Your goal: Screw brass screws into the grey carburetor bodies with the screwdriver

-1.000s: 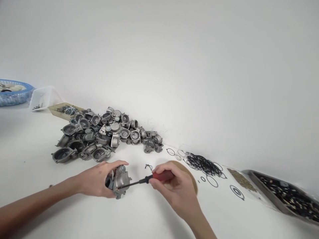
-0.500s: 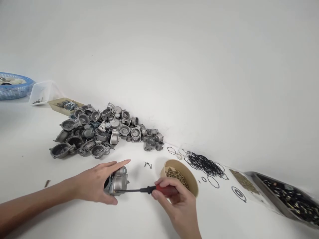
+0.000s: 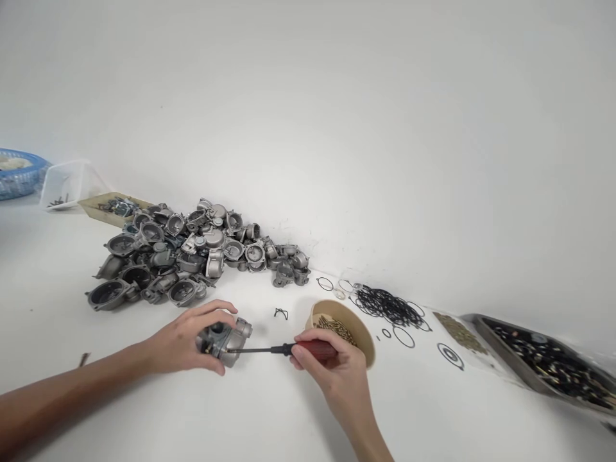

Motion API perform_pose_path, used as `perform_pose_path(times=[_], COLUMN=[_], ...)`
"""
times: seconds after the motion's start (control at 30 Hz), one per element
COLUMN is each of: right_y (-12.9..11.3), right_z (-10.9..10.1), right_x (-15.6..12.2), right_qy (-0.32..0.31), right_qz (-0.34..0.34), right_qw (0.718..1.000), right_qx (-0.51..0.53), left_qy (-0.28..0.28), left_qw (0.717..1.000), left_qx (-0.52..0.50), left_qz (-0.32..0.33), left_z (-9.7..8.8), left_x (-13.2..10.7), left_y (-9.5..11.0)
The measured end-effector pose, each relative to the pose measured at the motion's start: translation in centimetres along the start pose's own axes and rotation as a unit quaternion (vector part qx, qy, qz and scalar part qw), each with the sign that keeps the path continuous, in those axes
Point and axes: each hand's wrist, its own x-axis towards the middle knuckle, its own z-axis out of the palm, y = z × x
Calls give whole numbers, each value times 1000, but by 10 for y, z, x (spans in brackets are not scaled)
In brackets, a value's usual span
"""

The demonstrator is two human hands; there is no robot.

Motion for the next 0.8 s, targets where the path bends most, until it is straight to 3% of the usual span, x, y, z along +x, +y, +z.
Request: perform_pose_path(times=[0.13, 0.43, 0.8], right_y=[3, 26, 51], right_z=[1, 4, 6], right_x=[2, 6, 18], right_qy=[-1, -48, -70], right_qz=[24, 26, 48], right_qw=[1000, 997, 991], right_qx=[18, 49, 107], left_qy=[48, 47, 29], left_qw=[997, 992, 995], left_qx=[-52, -51, 4], left_qz=[-15, -108, -91], left_z=[-6, -9, -9], left_x=[4, 5, 5], left_y=[-2, 10, 12])
